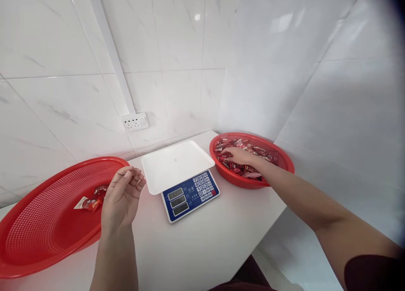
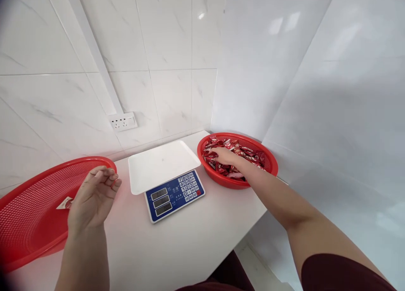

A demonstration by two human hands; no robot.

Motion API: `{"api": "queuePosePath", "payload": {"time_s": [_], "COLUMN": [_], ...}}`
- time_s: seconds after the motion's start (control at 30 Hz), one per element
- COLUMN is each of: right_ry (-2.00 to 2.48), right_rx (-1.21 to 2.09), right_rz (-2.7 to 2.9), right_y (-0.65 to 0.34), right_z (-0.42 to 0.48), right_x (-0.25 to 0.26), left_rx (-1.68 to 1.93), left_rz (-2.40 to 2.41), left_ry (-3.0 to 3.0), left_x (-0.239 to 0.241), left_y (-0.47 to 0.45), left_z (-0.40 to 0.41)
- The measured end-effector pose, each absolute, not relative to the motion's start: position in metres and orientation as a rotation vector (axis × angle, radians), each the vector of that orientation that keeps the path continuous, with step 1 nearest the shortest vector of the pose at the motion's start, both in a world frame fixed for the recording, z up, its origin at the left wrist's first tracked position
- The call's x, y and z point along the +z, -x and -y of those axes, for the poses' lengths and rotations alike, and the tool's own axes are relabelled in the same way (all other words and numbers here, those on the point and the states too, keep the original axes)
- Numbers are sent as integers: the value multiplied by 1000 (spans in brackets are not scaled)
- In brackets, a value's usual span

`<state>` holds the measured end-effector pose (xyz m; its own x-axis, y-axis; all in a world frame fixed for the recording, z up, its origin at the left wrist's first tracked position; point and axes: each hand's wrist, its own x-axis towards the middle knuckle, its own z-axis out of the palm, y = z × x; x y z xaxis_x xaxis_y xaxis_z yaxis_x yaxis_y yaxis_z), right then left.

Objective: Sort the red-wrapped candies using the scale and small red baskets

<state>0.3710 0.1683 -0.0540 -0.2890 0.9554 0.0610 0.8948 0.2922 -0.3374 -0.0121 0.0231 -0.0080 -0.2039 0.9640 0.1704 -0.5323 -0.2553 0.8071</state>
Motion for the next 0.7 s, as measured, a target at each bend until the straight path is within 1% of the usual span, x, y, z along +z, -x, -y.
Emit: {"api": "queuePosePath", "payload": {"time_s": [0.17, 0.3, 0.5, 0.57, 0.7], "right_ry": [1799, 1750, 1530, 1580, 1824], "right_rx": [260, 256, 396, 352, 292], "right_rz": [2091, 1991, 2163, 2157, 1964], "right_y": [-382, -363, -324, -336, -386], "right_z": [-165, -162, -165, -172, -181], "right_x": [-40, -31, -30, -32, -43], "left_rx": [1673, 1700, 1736, 1740, 1756], "left_rz": [-713, -715, -753, -753, -750], "left_ry": [-804, -809, -800, -809, -827], "left_x": [-8, -5, -3, -3, -2], "left_y": [13, 15, 19, 19, 20], "left_z": [-24, -21, -20, -20, -20]}}
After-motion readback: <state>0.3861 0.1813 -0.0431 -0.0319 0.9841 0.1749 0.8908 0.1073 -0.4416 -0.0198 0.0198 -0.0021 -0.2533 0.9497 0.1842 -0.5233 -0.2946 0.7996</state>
